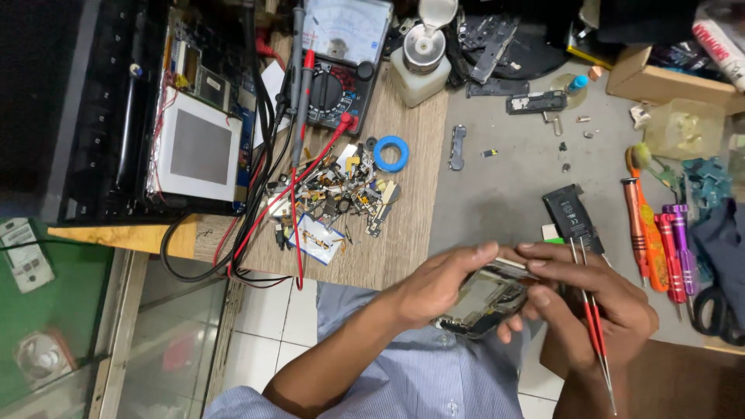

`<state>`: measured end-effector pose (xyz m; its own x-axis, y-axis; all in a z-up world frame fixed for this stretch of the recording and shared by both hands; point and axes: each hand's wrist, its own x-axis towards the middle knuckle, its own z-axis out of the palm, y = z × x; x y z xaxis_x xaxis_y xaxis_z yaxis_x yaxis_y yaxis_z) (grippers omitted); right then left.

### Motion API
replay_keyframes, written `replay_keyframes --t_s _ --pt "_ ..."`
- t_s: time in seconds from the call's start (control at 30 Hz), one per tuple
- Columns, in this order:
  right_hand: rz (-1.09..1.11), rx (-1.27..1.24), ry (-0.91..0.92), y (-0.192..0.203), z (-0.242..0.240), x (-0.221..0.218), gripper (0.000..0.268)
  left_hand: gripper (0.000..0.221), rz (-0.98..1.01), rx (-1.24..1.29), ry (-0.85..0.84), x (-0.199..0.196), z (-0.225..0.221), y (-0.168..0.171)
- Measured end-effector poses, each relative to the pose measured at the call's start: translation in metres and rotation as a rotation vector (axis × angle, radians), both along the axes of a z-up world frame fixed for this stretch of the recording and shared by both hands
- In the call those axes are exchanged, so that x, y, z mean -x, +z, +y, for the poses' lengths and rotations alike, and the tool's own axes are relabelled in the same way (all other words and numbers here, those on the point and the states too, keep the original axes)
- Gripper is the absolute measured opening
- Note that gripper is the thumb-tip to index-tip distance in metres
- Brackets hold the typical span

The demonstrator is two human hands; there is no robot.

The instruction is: Disassembling and inspecting internal components of a smartphone using repair tools

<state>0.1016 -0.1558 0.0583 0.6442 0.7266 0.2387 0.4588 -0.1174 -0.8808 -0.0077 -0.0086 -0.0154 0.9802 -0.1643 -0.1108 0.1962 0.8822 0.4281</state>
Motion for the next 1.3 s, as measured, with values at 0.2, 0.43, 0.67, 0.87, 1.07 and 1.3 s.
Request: replay_keyframes --t_s 0.2,0.43,0.67,0.87,1.07,1.3 --pt "-0.062 -0.011 -0.084 0.027 0.023 0.007 0.01 0.049 0.006 -0.148 0.115 -0.007 0.006 0.027" --pt "-0.059 0.027 -0.037 0.029 0.031 0.001 0.011 0.049 0.058 -0.231 0.196 -0.013 0.007 0.025" --pt "-0.117 0.025 -0.048 0.033 0.03 -0.001 0.009 0.045 -0.067 -0.395 0.224 -0.015 0.011 0.039" --pt "-0.183 -0.015 -0.013 0.033 0.029 -0.004 0.011 0.047 -0.126 -0.512 0.253 -0.015 0.014 0.056" --pt "-0.061 0.067 0.054 0.033 0.019 -0.009 0.07 0.051 -0.112 -0.807 0.227 -0.012 0.021 0.065" --pt "0.076 0.082 -0.083 0.031 0.032 0.003 0.067 0.052 -0.077 -0.788 0.288 -0.018 0.02 0.065"
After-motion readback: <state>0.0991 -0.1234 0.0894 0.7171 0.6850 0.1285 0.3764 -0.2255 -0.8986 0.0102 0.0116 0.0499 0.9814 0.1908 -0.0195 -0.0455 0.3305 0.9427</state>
